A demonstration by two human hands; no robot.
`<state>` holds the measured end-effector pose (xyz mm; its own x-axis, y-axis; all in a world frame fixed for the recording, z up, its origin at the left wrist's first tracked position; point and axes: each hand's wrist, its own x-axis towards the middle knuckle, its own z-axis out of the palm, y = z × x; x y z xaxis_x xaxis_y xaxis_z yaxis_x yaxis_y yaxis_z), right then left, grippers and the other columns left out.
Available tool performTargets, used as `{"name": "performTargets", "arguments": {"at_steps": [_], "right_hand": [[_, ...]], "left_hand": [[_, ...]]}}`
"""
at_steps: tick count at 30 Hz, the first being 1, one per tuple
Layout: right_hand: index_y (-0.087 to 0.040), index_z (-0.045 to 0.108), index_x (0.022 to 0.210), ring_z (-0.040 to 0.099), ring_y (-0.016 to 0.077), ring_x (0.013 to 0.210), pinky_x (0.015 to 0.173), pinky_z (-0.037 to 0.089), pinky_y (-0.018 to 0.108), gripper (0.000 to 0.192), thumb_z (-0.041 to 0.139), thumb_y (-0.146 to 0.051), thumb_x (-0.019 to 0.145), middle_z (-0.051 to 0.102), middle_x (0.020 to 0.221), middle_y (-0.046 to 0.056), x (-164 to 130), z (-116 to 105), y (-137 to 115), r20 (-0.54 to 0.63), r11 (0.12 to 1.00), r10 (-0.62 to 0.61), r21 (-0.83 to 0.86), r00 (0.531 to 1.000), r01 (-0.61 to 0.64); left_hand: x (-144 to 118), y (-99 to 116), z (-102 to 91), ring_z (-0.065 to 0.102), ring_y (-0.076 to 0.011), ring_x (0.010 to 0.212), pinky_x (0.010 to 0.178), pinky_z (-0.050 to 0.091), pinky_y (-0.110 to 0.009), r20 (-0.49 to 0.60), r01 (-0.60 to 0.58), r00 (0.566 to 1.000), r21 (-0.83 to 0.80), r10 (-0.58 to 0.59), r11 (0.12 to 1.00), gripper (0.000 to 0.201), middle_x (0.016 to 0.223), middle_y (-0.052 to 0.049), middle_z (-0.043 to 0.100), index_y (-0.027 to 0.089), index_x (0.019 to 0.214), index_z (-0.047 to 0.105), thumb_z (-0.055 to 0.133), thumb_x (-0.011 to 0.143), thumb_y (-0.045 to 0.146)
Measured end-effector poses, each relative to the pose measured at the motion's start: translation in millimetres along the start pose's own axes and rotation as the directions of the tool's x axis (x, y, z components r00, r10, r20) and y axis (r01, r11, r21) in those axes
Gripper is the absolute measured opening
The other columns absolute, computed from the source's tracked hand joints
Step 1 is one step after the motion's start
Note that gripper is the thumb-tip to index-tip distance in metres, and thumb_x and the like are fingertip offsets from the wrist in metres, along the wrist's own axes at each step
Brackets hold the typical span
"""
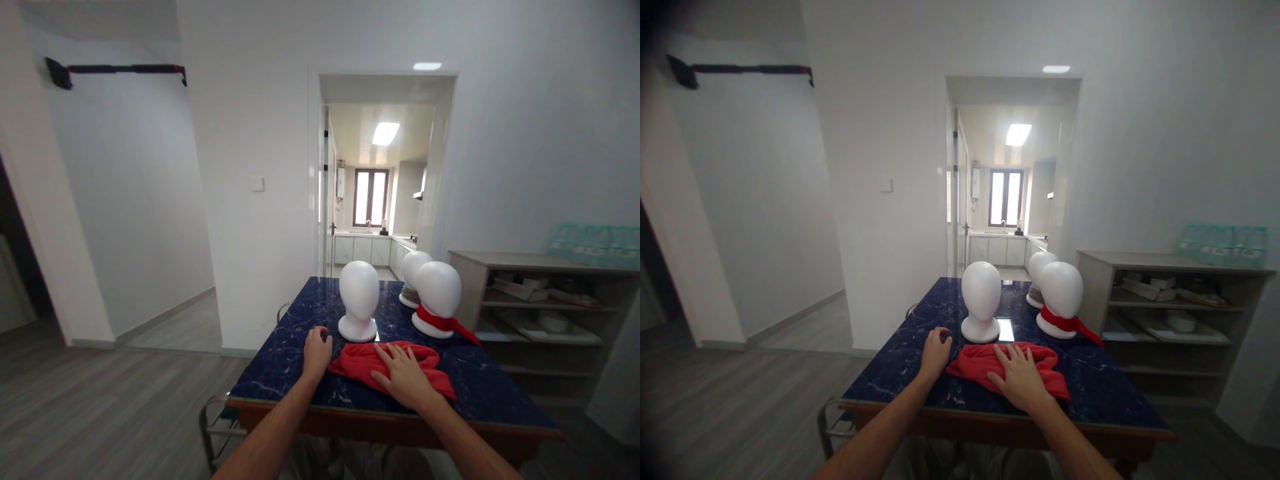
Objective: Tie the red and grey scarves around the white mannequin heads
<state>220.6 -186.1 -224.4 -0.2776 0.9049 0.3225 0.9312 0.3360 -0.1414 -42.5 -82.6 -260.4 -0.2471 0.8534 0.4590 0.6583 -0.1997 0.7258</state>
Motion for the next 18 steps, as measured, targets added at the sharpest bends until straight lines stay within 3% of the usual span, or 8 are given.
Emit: {"name": "performTargets", "arguments": {"at_steps": [4,8,10,13,16,18], "right_hand": [[-0.022,0.065,0.147,0.059,0.0361,0.127,0.109,0.042,0.051,0.048,0.056,-0.042,0.104,0.067,0.139,0.017,-21.3,9.3,6.0,-0.015,0.998,-0.040,-0.041,0.999,0.039],[-0.028,0.063,0.147,0.061,0.0322,0.124,0.116,0.037,0.051,0.050,0.063,-0.048,0.101,0.070,0.134,0.011,-31.7,-4.5,11.1,-0.141,0.987,-0.143,0.053,0.980,0.152],[-0.027,0.066,0.142,0.062,0.0298,0.122,0.117,0.037,0.048,0.047,0.057,-0.053,0.104,0.071,0.132,0.010,-30.2,-16.3,37.8,-0.240,0.985,-0.098,0.116,0.966,0.129],[-0.021,0.073,0.112,0.067,0.0287,0.108,0.099,0.046,0.041,0.041,0.044,-0.050,0.109,0.075,0.113,0.012,-25.4,-24.5,104.3,-0.397,0.988,0.116,0.143,0.910,-0.063],[-0.019,0.068,0.097,0.065,0.0310,0.097,0.085,0.046,0.041,0.039,0.039,-0.042,0.110,0.072,0.097,0.013,-24.0,-15.7,164.0,-0.514,0.952,0.265,0.003,0.816,-0.307],[-0.020,0.066,0.096,0.064,0.0309,0.095,0.082,0.044,0.040,0.035,0.040,-0.039,0.109,0.070,0.095,0.013,-24.2,-5.8,182.3,-0.519,0.933,0.254,-0.093,0.816,-0.349]], "left_hand": [[-0.7,1.1,1.2,0.066,-0.0280,0.119,0.106,0.049,-0.038,0.021,-0.021,1.000,0.029,0.020,0.999,0.028,0.121,-0.013,0.069,0.017,0.120,0.066,0.060,0.094,0.025],[-1.6,4.4,2.6,0.064,-0.0284,0.125,0.111,0.046,-0.038,0.050,-0.064,0.997,0.079,0.060,0.995,0.035,0.128,-0.014,0.068,0.018,0.127,0.066,0.062,0.094,0.029],[0.7,7.6,3.8,0.062,-0.0291,0.130,0.114,0.043,-0.038,0.095,-0.094,0.992,0.082,0.086,0.992,0.042,0.133,-0.015,0.067,0.017,0.131,0.065,0.067,0.091,0.030],[11.1,18.2,10.0,0.058,-0.0318,0.138,0.119,0.040,-0.038,0.183,-0.116,0.977,0.049,0.106,0.992,0.063,0.143,-0.019,0.064,0.013,0.141,0.060,0.077,0.084,0.034],[27.4,36.7,25.6,0.053,-0.0370,0.144,0.121,0.038,-0.040,0.239,-0.068,0.969,-0.011,0.069,0.998,0.094,0.152,-0.028,0.056,0.004,0.153,0.046,0.087,0.073,0.034],[37.8,51.0,40.2,0.052,-0.0402,0.146,0.120,0.040,-0.041,0.242,0.020,0.970,-0.067,-0.003,0.998,0.114,0.155,-0.033,0.050,0.000,0.159,0.035,0.092,0.066,0.033]]}}
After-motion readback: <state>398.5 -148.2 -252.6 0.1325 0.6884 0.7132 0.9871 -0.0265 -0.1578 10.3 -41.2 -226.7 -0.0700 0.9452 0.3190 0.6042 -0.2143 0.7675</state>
